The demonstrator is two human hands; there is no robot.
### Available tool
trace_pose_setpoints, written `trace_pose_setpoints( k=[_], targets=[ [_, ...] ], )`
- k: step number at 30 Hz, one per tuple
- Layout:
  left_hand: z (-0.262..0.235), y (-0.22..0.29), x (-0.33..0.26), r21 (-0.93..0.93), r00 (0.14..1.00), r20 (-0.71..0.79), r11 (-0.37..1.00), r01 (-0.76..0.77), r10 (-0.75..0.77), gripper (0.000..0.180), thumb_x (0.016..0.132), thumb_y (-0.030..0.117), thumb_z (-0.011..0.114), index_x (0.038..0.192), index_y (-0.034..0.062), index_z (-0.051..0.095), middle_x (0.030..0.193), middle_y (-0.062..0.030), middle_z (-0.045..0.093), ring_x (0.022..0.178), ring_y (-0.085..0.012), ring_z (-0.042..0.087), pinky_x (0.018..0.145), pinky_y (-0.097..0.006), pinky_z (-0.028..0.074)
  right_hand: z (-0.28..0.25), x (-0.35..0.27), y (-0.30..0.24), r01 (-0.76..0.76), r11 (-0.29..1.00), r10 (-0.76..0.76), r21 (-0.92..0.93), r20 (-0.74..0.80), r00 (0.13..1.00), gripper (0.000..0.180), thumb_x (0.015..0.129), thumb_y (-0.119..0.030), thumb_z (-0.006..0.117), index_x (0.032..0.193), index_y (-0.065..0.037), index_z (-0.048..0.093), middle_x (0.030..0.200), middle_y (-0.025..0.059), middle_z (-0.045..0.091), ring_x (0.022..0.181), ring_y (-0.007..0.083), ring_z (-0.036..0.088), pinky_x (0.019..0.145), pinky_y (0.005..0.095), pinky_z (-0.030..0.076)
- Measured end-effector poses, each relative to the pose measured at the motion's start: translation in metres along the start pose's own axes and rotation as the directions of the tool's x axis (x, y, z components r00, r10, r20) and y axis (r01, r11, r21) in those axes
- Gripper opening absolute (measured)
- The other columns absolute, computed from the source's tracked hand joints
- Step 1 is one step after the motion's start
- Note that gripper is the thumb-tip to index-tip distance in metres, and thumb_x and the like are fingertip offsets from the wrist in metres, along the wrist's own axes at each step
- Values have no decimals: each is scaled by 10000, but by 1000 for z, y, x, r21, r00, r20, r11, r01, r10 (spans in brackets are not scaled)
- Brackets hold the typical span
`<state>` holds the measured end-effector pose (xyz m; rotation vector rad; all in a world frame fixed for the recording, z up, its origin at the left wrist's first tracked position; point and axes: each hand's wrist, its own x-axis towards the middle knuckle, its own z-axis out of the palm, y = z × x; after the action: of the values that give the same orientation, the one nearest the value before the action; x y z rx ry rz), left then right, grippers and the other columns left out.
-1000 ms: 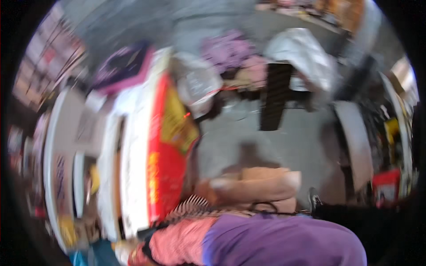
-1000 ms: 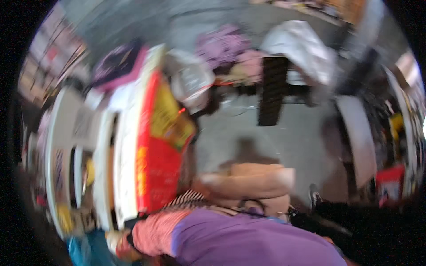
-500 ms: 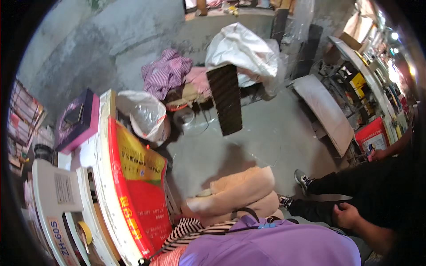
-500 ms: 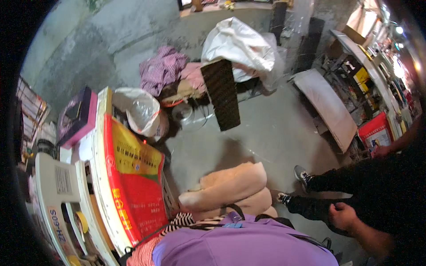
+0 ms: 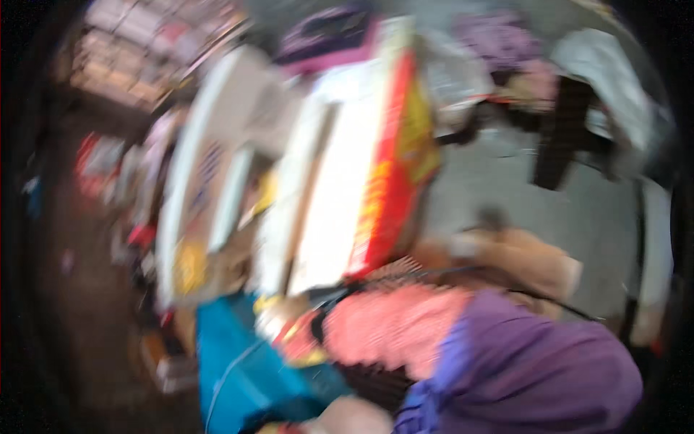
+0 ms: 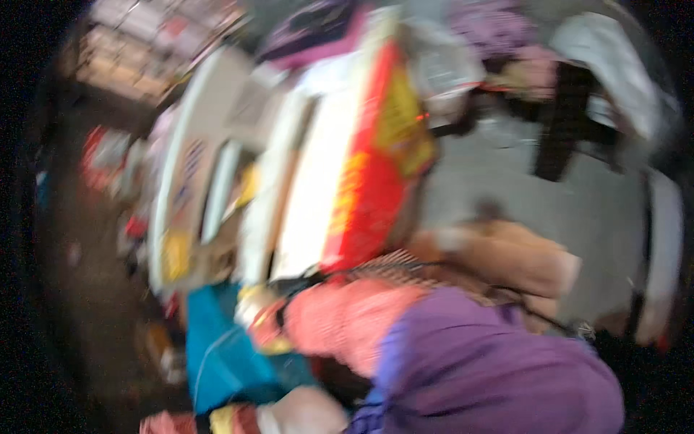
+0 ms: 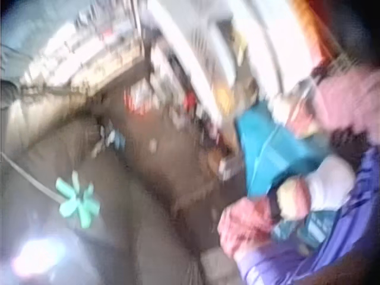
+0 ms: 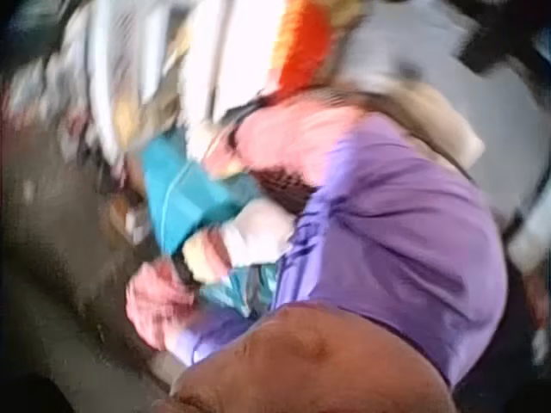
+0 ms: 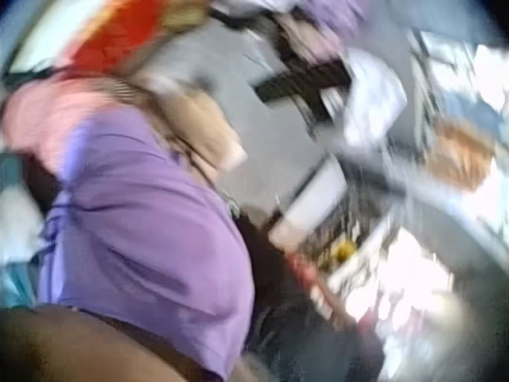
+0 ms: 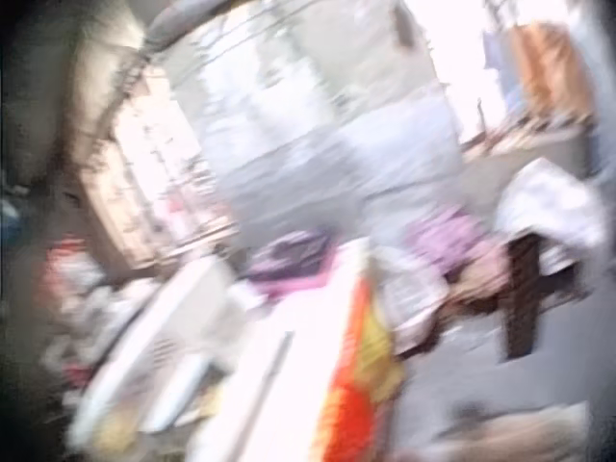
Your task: Sealing large plastic fertilizer bags using an industrial sewing machine.
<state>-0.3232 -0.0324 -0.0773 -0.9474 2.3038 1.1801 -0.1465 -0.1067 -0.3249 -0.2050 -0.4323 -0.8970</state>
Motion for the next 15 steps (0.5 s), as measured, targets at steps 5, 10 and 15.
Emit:
trace_pose_setpoints(
  k=[5, 10, 15],
  targets=[
    [-56, -13, 10, 148, 867, 331, 928, 342, -372, 290, 762, 335, 555, 657, 77, 635, 624, -117, 587, 628, -326, 588, 516, -432, 445, -42, 19, 60, 188, 660, -230, 727, -42, 972, 299, 771, -352, 571, 692, -64, 542, 645, 80, 549, 596, 226, 566, 565, 393, 462],
    [-51, 0, -16, 211, 707, 548, 892, 400, -447, 202, 750, 259, 569, 691, 82, 647, 656, -100, 616, 668, -316, 626, 537, -435, 473, -31, -5, 35, -182, -92, 244, 979, 199, 949, 116, 766, -161, 584, 707, -62, 596, 567, 45, 547, 515, 191, 527, 471, 366, 413],
    [-17, -9, 7, 152, 880, 82, 879, 452, -467, 184, 748, 194, 540, 694, 55, 647, 702, -119, 638, 695, -313, 639, 548, -409, 495, -10, 0, 5, -156, -469, 304, 869, 324, 896, 128, 771, -171, 586, 695, -69, 590, 546, 34, 521, 484, 177, 505, 441, 358, 397]
  ],
)
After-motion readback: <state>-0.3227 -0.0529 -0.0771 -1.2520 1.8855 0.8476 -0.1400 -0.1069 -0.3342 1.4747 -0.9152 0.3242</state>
